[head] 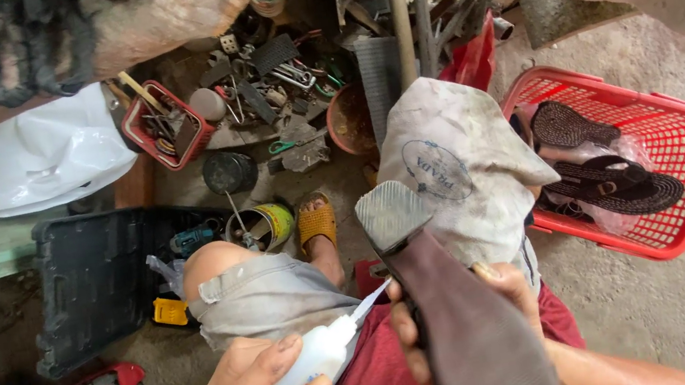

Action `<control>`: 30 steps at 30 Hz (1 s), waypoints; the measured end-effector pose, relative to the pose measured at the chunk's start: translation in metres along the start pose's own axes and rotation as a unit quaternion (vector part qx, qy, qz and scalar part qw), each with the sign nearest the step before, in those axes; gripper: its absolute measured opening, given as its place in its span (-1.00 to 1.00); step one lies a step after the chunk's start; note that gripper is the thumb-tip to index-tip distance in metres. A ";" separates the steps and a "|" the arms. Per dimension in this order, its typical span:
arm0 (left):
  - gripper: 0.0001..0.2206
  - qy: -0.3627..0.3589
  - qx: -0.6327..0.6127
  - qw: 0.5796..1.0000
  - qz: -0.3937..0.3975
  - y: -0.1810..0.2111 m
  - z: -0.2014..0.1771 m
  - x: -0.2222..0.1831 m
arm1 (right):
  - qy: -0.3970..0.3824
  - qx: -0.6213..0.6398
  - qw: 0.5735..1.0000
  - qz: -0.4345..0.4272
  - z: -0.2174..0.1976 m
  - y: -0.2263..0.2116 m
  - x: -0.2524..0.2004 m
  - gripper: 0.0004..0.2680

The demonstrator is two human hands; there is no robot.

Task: Repairing a shoe by applying glue to the heel and pressing it into place.

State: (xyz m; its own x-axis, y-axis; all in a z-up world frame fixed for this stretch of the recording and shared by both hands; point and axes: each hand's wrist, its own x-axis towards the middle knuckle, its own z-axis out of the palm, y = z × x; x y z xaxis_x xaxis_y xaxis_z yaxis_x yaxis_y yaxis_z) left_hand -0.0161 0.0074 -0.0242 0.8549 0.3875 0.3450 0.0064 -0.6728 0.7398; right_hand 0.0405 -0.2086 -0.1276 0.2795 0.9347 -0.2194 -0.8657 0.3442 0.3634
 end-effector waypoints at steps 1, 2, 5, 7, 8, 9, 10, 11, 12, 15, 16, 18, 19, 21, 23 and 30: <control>-0.79 -0.012 0.004 0.999 0.044 -0.004 0.001 0.001 | 0.012 -0.014 0.999 -0.034 0.004 0.005 0.002 -0.38; -0.79 -0.024 0.008 0.996 0.088 -0.008 0.003 0.003 | 0.024 -0.028 0.997 -0.067 0.009 0.009 0.004 -0.38; -0.78 -0.061 0.026 0.990 0.121 -0.010 0.004 0.005 | 0.061 -0.047 0.994 -0.075 0.011 0.015 0.004 -0.42; -0.78 -0.064 0.034 0.987 0.146 -0.009 0.008 0.010 | 0.058 -0.065 0.992 -0.086 0.020 0.014 0.008 -0.45; -0.78 -0.065 0.043 0.982 0.172 -0.010 0.009 0.013 | 0.054 -0.084 0.990 -0.095 0.024 0.014 0.010 -0.47; -0.78 -0.066 0.042 0.982 0.171 -0.010 0.010 0.013 | 0.055 -0.083 0.990 -0.095 0.027 0.013 0.012 -0.47; -0.78 -0.064 0.047 0.980 0.184 -0.010 0.012 0.015 | 0.048 -0.113 0.986 -0.109 0.031 0.012 0.013 -0.50; -0.78 -0.062 0.052 0.977 0.197 -0.010 0.013 0.016 | 0.041 -0.142 0.981 -0.122 0.034 0.011 0.015 -0.53; -0.78 -0.063 0.051 0.977 0.197 -0.009 0.014 0.017 | 0.041 -0.142 0.981 -0.122 0.026 0.012 0.013 -0.53; -0.77 -0.070 0.058 0.976 0.198 -0.006 0.015 0.020 | -0.011 -0.122 0.988 -0.091 0.018 0.011 0.010 -0.50; -0.77 -0.075 0.061 0.975 0.202 -0.005 0.015 0.021 | 0.004 -0.136 0.986 -0.096 0.025 0.010 0.012 -0.54; -0.77 -0.080 0.063 0.973 0.205 -0.003 0.016 0.024 | 0.018 -0.150 0.983 -0.101 0.029 0.009 0.013 -0.58; -0.77 -0.084 0.062 0.974 0.202 -0.001 0.016 0.025 | 0.023 -0.137 0.986 -0.087 0.025 0.009 0.011 -0.55; -0.76 -0.088 0.061 0.974 0.200 0.002 0.018 0.027 | 0.028 -0.123 0.989 -0.074 0.019 0.009 0.008 -0.52; -0.79 -0.085 0.072 0.976 0.185 0.007 0.021 0.028 | 0.024 -0.093 0.993 -0.069 0.012 0.011 0.006 -0.50; -0.81 -0.091 0.067 0.976 0.188 0.009 0.021 0.031 | 0.026 -0.132 0.988 -0.069 0.026 0.006 0.008 -0.45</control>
State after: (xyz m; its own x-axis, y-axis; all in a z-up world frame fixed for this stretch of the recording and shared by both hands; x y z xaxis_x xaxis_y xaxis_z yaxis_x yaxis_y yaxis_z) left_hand 0.0219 0.0000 -0.0188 0.8874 -0.0133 0.4608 -0.2685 -0.8274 0.4932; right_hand 0.0485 -0.1970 -0.1042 0.3874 0.8721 -0.2990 -0.9006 0.4273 0.0793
